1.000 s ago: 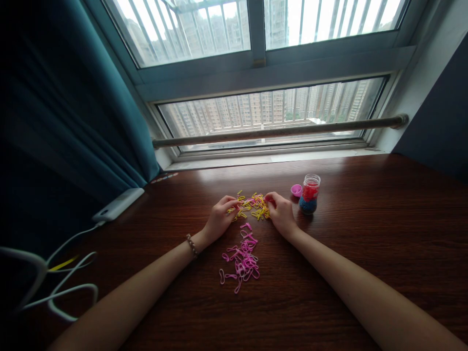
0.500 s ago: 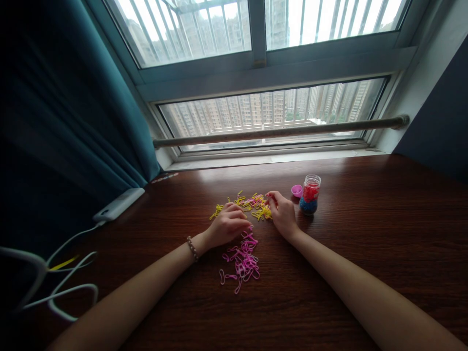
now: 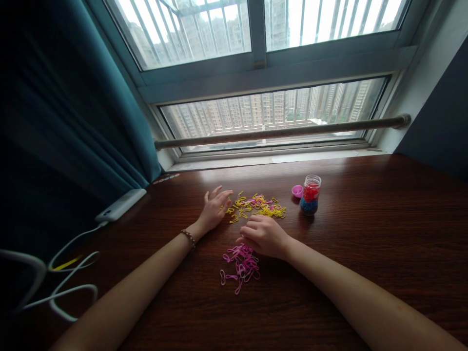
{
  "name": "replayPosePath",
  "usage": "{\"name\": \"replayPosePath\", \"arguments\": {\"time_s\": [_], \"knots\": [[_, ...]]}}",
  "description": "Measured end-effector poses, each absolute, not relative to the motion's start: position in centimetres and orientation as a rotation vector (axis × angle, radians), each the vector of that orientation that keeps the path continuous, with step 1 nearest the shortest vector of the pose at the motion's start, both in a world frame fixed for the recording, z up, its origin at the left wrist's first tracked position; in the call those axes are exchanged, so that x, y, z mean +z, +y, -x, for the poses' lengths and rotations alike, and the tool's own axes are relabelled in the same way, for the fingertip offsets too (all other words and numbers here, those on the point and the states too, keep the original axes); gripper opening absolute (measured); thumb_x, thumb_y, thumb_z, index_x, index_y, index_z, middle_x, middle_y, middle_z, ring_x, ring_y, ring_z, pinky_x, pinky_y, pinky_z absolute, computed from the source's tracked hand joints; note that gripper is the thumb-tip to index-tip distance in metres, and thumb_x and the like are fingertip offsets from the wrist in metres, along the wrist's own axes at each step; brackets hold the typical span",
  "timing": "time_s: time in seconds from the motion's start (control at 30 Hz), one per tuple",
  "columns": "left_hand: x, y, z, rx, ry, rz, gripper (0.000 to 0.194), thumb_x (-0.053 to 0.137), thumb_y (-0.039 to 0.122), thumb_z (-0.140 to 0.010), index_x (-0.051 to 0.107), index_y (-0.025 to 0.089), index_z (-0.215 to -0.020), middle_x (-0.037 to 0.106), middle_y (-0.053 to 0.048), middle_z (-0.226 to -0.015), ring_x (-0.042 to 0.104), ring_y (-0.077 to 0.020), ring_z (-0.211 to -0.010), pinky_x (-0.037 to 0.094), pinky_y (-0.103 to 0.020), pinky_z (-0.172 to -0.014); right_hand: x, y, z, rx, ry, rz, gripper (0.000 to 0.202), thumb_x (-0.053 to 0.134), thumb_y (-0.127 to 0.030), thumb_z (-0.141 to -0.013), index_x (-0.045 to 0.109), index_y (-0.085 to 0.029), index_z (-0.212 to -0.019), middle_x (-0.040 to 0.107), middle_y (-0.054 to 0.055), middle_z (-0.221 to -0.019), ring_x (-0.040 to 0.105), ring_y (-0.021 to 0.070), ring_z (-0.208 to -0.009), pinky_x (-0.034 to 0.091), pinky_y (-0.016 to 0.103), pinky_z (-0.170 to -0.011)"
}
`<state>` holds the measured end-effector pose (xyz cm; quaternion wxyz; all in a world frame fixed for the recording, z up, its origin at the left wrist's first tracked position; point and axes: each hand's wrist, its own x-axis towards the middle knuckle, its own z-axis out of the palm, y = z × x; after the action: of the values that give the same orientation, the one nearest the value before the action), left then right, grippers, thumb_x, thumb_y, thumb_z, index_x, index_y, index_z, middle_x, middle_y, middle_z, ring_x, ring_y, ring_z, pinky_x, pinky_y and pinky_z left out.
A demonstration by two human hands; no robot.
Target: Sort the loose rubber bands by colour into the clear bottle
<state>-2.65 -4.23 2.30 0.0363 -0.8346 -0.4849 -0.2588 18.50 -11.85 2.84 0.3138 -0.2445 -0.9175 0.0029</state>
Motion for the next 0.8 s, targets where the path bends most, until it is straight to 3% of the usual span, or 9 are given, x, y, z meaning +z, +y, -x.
{"name": "replayPosePath", "arguments": {"time_s": [0.13, 0.3, 0.5, 0.8], "knots": [[1.9, -4.0, 2.5, -0.505, -1.525, 2.704, 0.038, 0.024, 0.043, -0.09, 0.043, 0.036, -0.123, 0.045, 0.004, -0.131, 0.012, -0.0281, -0.132, -0.006, -0.065, -0.098, 2.8, -11.1, -19.1, 0.072, -2.095, 0.929, 0.025, 0.04, -0.028, -0.088, 0.061, -0.018, -0.078, 0.062, 0.006, -0.072, 0.053, 0.0169, -0.071, 0.04, 0.029, -0.069], [1.8, -3.8, 2.4, -0.372, -1.577, 2.756, 0.045, 0.018, 0.051, -0.089, 0.032, 0.039, -0.13, 0.04, 0.006, -0.135, 0.008, -0.0278, -0.133, -0.01, -0.065, -0.097, 2.1, -9.0, -20.5, 0.316, -1.46, 1.322, 0.032, 0.036, -0.036, -0.088, 0.062, -0.017, -0.085, 0.066, 0.005, -0.074, 0.059, 0.0177, -0.067, 0.041, 0.027, -0.06], [1.9, -3.8, 2.3, -0.351, -1.603, 2.715, 0.046, 0.019, 0.054, -0.087, 0.038, 0.038, -0.127, 0.038, 0.005, -0.137, 0.012, -0.0293, -0.132, -0.007, -0.065, -0.098, 1.1, -7.6, -21.4, 0.474, -1.202, 1.395, 0.035, 0.04, -0.042, -0.082, 0.062, -0.015, -0.08, 0.067, 0.008, -0.071, 0.061, 0.0203, -0.068, 0.042, 0.028, -0.06], [1.4, -3.8, 2.6, -0.564, -1.579, 2.632, 0.045, 0.025, 0.05, -0.088, 0.05, 0.023, -0.116, 0.052, -0.006, -0.123, 0.028, -0.0282, -0.125, 0.007, -0.063, -0.1, 0.8, -7.5, -21.4, 0.514, -1.196, 1.34, 0.037, 0.041, -0.045, -0.082, 0.062, -0.014, -0.081, 0.066, 0.008, -0.071, 0.06, 0.0197, -0.065, 0.044, 0.028, -0.058]]}}
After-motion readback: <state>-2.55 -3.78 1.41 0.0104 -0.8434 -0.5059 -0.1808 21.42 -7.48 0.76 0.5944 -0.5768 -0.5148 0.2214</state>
